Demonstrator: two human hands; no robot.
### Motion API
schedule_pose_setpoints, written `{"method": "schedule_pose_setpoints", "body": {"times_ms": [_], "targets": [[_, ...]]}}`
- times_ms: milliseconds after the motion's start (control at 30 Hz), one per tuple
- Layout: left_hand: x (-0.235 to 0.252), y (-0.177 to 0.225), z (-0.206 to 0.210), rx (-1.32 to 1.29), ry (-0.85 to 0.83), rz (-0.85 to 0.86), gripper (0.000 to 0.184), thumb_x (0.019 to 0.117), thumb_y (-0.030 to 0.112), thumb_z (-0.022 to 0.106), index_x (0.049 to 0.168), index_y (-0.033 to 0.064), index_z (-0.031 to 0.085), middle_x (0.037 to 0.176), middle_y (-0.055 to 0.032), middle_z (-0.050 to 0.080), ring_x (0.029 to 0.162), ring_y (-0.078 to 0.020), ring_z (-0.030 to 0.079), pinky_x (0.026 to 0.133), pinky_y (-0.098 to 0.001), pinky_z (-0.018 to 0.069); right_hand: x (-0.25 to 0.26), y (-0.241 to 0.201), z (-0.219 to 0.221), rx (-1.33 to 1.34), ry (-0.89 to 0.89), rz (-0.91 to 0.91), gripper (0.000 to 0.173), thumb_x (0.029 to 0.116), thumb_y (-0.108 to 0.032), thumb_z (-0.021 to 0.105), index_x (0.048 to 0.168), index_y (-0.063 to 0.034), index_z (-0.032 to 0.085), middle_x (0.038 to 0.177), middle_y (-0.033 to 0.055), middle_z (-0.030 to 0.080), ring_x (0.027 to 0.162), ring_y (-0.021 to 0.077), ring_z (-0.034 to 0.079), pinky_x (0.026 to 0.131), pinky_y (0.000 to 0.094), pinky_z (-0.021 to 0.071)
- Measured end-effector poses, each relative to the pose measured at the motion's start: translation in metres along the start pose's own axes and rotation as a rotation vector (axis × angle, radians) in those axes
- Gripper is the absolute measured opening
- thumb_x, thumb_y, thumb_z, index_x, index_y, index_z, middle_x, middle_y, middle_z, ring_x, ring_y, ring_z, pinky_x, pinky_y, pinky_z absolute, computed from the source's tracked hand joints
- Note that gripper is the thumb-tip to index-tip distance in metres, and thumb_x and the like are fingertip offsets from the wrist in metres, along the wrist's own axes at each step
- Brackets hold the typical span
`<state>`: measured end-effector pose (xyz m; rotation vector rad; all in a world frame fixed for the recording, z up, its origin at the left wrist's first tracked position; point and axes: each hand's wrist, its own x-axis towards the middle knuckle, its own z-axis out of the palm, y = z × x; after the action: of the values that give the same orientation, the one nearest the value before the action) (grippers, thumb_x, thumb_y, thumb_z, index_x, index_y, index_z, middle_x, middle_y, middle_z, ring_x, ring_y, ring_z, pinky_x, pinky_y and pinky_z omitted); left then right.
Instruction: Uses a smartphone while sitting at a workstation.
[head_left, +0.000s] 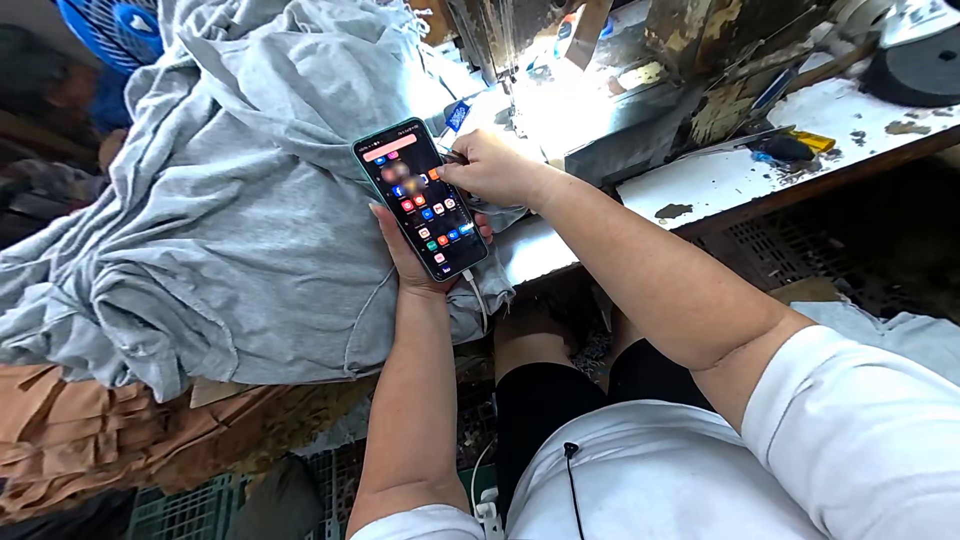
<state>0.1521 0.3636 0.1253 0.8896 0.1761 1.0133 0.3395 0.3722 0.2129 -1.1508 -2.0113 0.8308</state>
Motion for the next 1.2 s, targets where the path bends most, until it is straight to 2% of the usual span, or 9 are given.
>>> {"method": "schedule_pose_setpoints", "body": {"times_ms": [67, 133, 300, 333, 400, 500, 633, 767, 1200], "targets": [[0.0, 0.0, 0.0, 0.015, -0.016, 0.026, 0.083, 0.0689, 0.079, 0.072, 0.124, 0.0162, 0.069, 0.106, -0.0149, 0.074, 0.095, -0.0317, 0.074, 0.083, -0.0505, 0.0615, 0.001, 0.001, 0.006, -0.016, 0.036, -0.027, 0.034, 0.1008, -0.033, 0.065, 0.092, -0.0003, 0.069, 0.083, 0.008, 0.065, 0.076, 0.0155, 0.063, 0.071, 0.038, 0.0507], [0.0, -0.001, 0.001, 0.068, -0.002, 0.097, 0.076, 0.0729, 0.079, 0.069, 0.121, 0.02, 0.07, 0.107, -0.0089, 0.075, 0.097, -0.0252, 0.073, 0.083, -0.0469, 0.0621, 0.002, 0.001, 0.017, -0.084, 0.083, -0.046, 0.043, 0.0934, -0.043, 0.072, 0.097, 0.0, 0.071, 0.091, 0.0113, 0.069, 0.085, 0.0207, 0.068, 0.076, 0.0431, 0.0536], [-0.001, -0.002, 0.001, 0.067, -0.001, 0.222, 0.061, 0.0832, 0.067, 0.068, 0.124, 0.0216, 0.068, 0.114, -0.0014, 0.074, 0.109, -0.0146, 0.07, 0.095, -0.038, 0.0577, -0.001, -0.013, 0.021, -0.255, 0.069, 0.054, 0.054, 0.0947, -0.052, 0.067, 0.111, -0.0006, 0.07, 0.114, 0.0142, 0.066, 0.104, 0.0267, 0.066, 0.087, 0.0489, 0.0527], [-0.001, -0.002, 0.002, 0.066, -0.011, 0.208, 0.062, 0.0826, 0.068, 0.068, 0.123, 0.0214, 0.069, 0.113, -0.0023, 0.074, 0.107, -0.016, 0.07, 0.093, -0.0391, 0.0586, -0.001, -0.011, 0.02, -0.244, 0.064, 0.036, 0.055, 0.0951, -0.053, 0.067, 0.11, -0.0001, 0.07, 0.112, 0.0146, 0.066, 0.103, 0.0266, 0.066, 0.087, 0.0487, 0.0522], [0.0, -0.001, 0.001, 0.066, -0.029, 0.143, 0.07, 0.078, 0.075, 0.067, 0.122, 0.0208, 0.069, 0.109, -0.0062, 0.075, 0.1, -0.0214, 0.072, 0.085, -0.0438, 0.0611, 0.003, -0.001, 0.02, -0.177, 0.087, -0.038, 0.054, 0.0956, -0.053, 0.066, 0.099, 0.001, 0.071, 0.098, 0.0137, 0.068, 0.092, 0.0237, 0.067, 0.08, 0.0451, 0.0534], [0.0, -0.001, 0.001, 0.02, -0.031, 0.05, 0.08, 0.0711, 0.08, 0.068, 0.121, 0.0178, 0.07, 0.106, -0.0123, 0.075, 0.095, -0.0287, 0.073, 0.083, -0.0483, 0.0615, 0.004, 0.002, 0.013, -0.063, 0.066, -0.025, 0.047, 0.0994, -0.046, 0.064, 0.093, -0.0003, 0.07, 0.085, 0.0098, 0.067, 0.079, 0.0185, 0.066, 0.072, 0.0414, 0.0526], [0.0, -0.001, 0.0, 0.025, 0.006, 0.026, 0.086, 0.0688, 0.084, 0.067, 0.122, 0.017, 0.069, 0.105, -0.0143, 0.074, 0.094, -0.0312, 0.074, 0.083, -0.0499, 0.0612, 0.001, -0.004, 0.005, 0.001, 0.027, 0.034, 0.036, 0.1053, -0.032, 0.057, 0.093, 0.0006, 0.068, 0.084, 0.0093, 0.064, 0.077, 0.0168, 0.063, 0.072, 0.0393, 0.0491], [0.0, 0.0, 0.0, 0.04, 0.015, 0.012, 0.089, 0.0674, 0.086, 0.066, 0.124, 0.0171, 0.069, 0.106, -0.0149, 0.075, 0.094, -0.0319, 0.074, 0.082, -0.05, 0.0615, -0.001, -0.006, 0.0, 0.024, 0.016, 0.032, 0.034, 0.1071, -0.021, 0.05, 0.082, -0.0011, 0.061, 0.075, 0.0055, 0.055, 0.069, 0.0139, 0.054, 0.066, 0.0353, 0.0438], [0.0, 0.0, -0.001, 0.036, 0.007, -0.003, 0.09, 0.0667, 0.085, 0.068, 0.124, 0.015, 0.068, 0.105, -0.0155, 0.074, 0.094, -0.0312, 0.073, 0.083, -0.0489, 0.0615, 0.001, -0.001, -0.001, 0.037, 0.003, 0.012, 0.034, 0.106, -0.02, 0.048, 0.077, -0.0054, 0.059, 0.071, 0.0028, 0.052, 0.065, 0.0124, 0.052, 0.063, 0.0349, 0.042]]}}
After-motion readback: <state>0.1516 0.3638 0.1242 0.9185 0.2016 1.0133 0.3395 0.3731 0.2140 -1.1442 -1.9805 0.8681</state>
